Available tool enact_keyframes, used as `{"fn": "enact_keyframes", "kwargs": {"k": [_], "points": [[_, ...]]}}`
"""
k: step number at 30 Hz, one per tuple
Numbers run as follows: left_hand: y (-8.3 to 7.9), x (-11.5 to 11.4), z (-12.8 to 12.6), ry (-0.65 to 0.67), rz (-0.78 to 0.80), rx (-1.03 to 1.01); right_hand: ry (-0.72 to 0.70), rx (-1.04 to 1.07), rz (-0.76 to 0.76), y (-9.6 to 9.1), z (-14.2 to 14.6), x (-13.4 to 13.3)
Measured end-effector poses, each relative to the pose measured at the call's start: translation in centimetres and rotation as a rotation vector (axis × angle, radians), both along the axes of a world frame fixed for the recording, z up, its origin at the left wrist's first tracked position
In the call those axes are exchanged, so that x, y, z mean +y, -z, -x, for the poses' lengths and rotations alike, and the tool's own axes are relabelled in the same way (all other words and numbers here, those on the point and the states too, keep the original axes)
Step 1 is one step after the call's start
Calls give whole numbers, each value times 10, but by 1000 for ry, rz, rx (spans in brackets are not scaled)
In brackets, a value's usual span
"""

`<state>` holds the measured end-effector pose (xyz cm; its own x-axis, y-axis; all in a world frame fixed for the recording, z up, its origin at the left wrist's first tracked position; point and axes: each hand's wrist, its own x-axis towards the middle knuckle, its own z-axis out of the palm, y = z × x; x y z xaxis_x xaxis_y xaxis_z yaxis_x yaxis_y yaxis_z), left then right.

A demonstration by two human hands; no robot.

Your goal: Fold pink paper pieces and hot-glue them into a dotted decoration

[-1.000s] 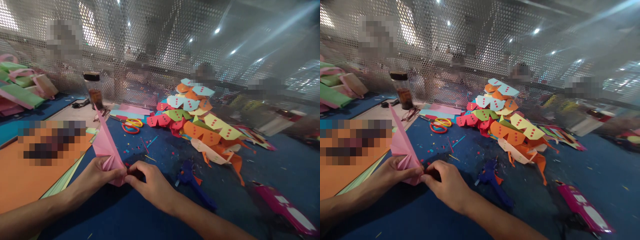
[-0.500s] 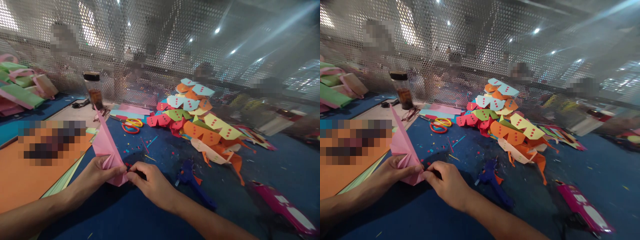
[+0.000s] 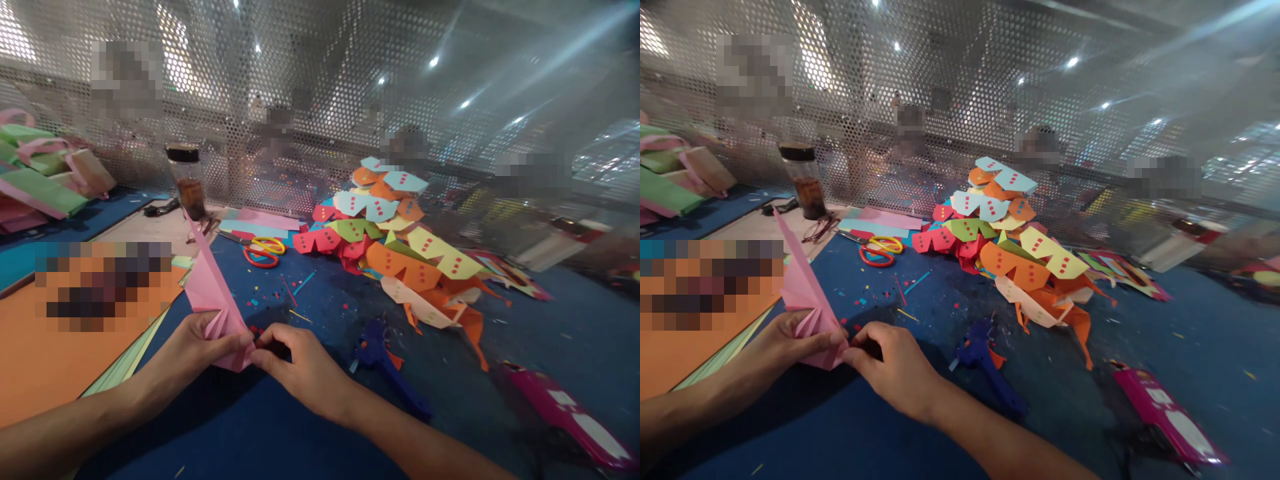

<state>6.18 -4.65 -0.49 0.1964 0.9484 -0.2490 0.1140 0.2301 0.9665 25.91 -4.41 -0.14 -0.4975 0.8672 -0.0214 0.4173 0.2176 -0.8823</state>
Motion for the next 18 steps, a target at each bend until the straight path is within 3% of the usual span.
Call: {"fn": "enact_keyframes", "kwargs": {"k": [18], "points": [[6,2,0,16,-9,-17,-14,0,-56,4,1,0]]}}
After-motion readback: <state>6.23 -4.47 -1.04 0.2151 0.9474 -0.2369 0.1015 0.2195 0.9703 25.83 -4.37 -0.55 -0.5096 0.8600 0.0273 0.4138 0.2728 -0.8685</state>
